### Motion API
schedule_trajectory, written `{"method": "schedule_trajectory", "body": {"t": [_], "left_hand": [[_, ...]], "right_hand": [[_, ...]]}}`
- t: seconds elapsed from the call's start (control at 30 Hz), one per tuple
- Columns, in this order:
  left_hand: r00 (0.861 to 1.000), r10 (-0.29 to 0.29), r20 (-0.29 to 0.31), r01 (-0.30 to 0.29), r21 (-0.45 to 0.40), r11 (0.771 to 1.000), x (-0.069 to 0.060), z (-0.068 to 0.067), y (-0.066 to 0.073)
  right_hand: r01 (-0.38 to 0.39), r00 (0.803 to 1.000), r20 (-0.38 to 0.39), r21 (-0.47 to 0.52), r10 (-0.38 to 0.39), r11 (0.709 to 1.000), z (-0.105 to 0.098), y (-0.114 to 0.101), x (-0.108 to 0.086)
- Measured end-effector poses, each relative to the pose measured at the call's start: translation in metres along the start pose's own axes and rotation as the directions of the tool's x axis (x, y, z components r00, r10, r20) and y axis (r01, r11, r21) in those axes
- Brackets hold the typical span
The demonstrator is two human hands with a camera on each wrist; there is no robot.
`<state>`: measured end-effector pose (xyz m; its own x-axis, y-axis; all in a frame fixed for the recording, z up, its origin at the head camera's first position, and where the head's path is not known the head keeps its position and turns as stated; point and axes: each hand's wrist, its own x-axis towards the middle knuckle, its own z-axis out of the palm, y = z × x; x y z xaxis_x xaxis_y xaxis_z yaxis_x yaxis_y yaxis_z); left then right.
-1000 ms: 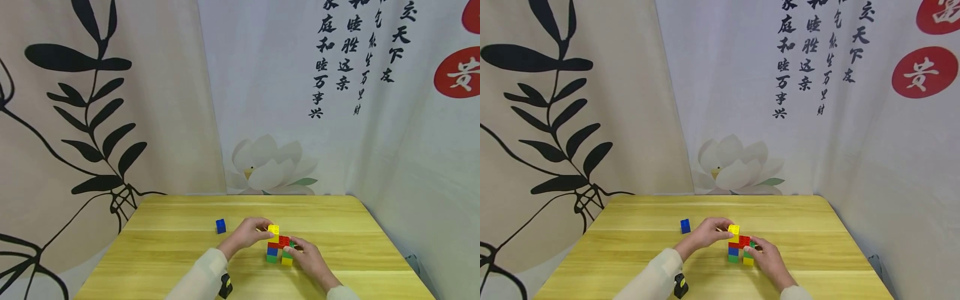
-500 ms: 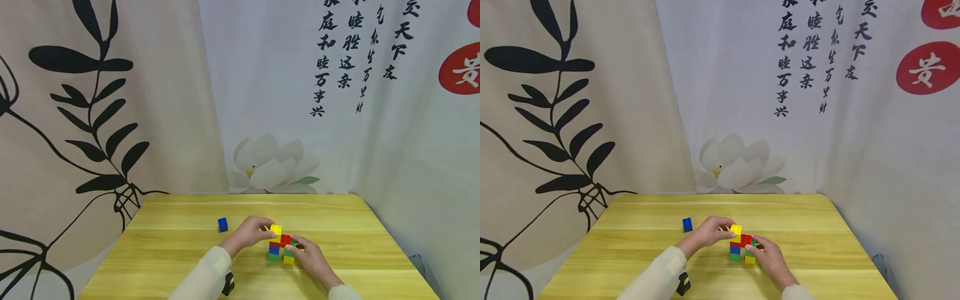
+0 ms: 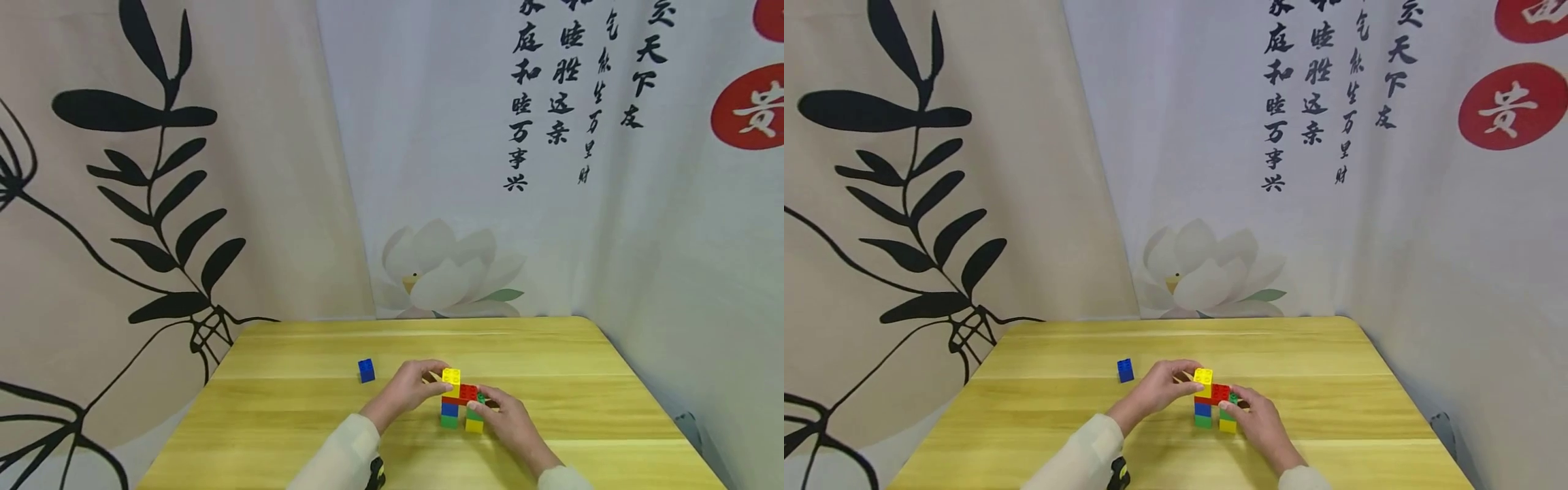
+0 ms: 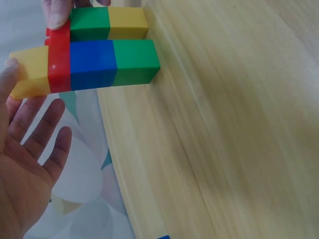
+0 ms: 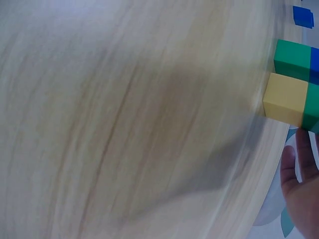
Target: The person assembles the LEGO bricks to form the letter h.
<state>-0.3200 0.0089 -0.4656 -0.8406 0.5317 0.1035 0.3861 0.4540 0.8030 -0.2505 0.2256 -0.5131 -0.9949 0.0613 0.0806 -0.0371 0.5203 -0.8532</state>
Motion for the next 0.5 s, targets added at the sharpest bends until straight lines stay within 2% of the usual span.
{"method": "schedule_trajectory", "body": {"t": [0.17, 0.3, 0.4, 0.5], "left_hand": [[1.000, 0.005, -0.003, -0.005, -0.045, 0.999, 0.000, 0.001, -0.003], [1.000, 0.003, 0.005, -0.003, -0.039, 0.999, 0.001, 0.002, -0.004], [0.999, -0.003, 0.049, -0.001, 0.073, 0.997, 0.000, 0.006, -0.010], [0.996, -0.003, 0.084, -0.012, 0.180, 0.984, -0.006, 0.012, -0.026]], "right_hand": [[-0.009, 1.000, -0.001, -0.007, 0.009, 1.000, 0.001, 0.001, 0.002], [-0.020, 1.000, -0.002, -0.007, 0.020, 1.000, 0.000, 0.000, 0.002], [-0.021, 1.000, 0.000, -0.001, 0.021, 1.000, 0.000, -0.001, 0.001], [-0.015, 1.000, 0.005, 0.005, 0.015, 1.000, 0.002, -0.002, 0.001]]}}
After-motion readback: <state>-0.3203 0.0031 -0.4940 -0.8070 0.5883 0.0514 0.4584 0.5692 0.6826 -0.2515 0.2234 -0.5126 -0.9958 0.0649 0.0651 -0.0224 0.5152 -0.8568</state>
